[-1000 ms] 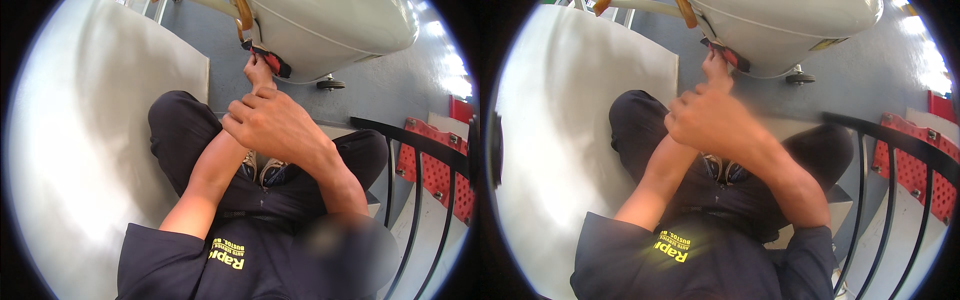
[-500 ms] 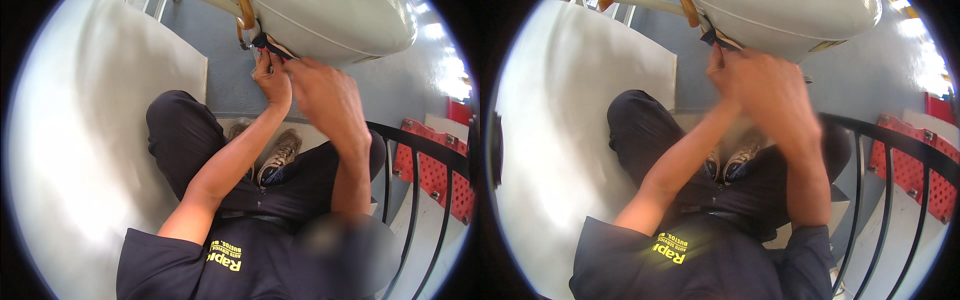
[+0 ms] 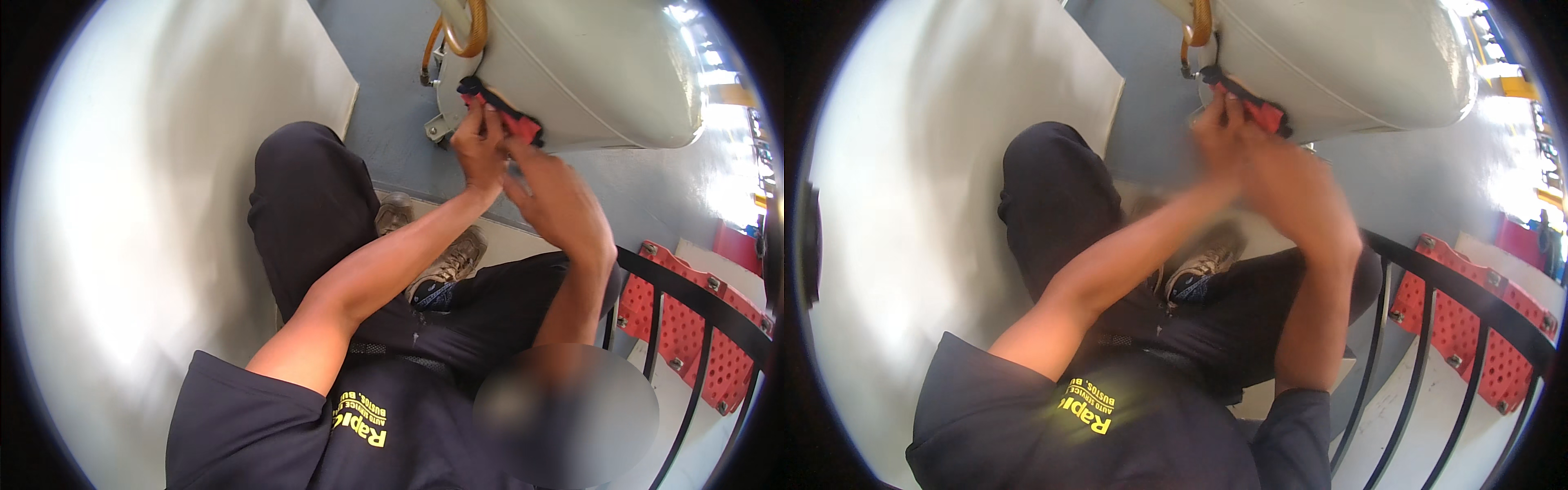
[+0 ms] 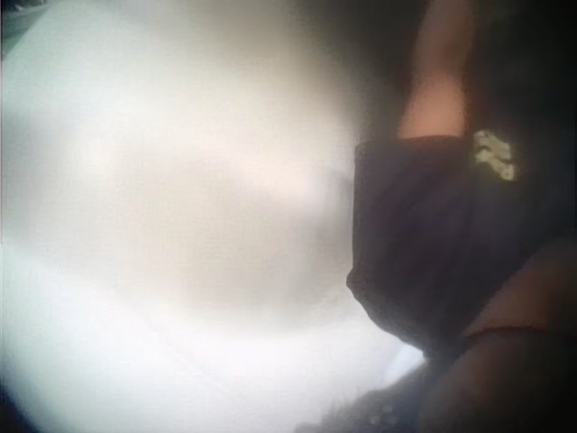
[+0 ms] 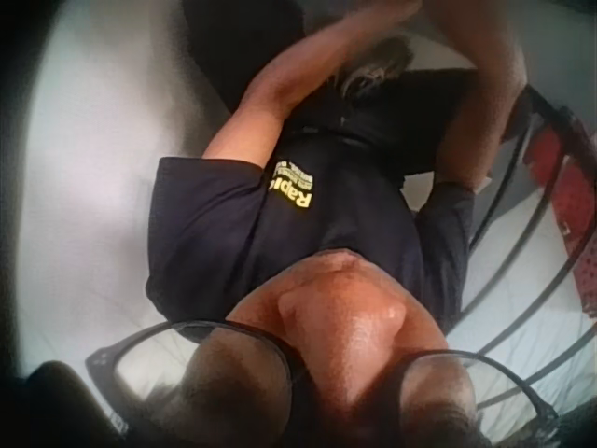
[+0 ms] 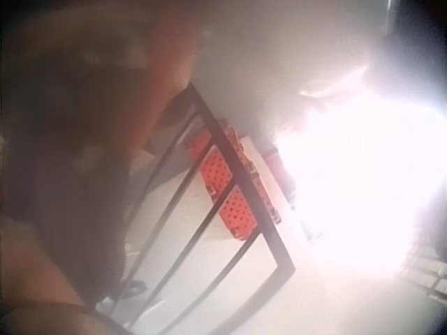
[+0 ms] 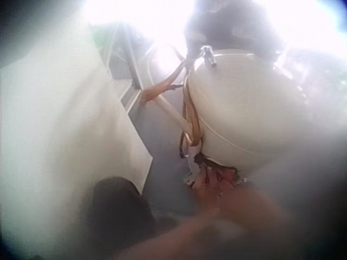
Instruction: The person sits on the floor and wipes the exterior of a white cylindrical tank with a red and blue cloth. They clean around the tank's body, hoses, and warning labels, then stand up and move a black oil drain pan.
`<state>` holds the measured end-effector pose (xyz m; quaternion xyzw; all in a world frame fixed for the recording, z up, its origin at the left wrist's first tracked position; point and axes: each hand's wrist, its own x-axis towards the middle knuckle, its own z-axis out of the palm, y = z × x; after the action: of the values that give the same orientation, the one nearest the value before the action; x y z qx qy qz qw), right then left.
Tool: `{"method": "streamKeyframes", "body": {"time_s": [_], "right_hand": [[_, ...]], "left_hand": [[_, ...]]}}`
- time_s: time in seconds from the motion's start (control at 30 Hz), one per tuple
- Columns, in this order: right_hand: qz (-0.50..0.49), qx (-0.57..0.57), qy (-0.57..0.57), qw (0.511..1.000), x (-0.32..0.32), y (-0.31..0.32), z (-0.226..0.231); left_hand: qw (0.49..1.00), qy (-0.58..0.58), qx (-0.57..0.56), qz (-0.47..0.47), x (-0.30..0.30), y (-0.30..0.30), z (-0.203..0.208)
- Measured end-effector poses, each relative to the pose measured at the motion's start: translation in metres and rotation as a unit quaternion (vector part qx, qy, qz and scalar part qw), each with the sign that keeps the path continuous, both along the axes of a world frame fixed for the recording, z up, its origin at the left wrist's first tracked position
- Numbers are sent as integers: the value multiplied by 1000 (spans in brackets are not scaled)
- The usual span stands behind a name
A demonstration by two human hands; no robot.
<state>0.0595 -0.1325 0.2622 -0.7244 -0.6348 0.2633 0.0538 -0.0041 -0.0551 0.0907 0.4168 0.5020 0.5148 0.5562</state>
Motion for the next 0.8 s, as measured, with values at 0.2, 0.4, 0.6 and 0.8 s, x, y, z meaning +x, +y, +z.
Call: {"method": "streamKeyframes", "body": {"time_s": [0.2,0.4,0.6,0.8], "right_hand": [[-2,21,18,1000,-3,10,10],[14,-26,7,1000,-9,-2,-18],[41,-59,-38,997,-17,-3,-31],[68,-62,-51,994,-29,13,-19]], "left_hand": [[996,39,80,-12,6,-9,-52],[979,8,-198,-47,3,42,-148],[901,-93,-415,-83,5,61,-187],[976,118,-168,72,24,67,-179]]}}
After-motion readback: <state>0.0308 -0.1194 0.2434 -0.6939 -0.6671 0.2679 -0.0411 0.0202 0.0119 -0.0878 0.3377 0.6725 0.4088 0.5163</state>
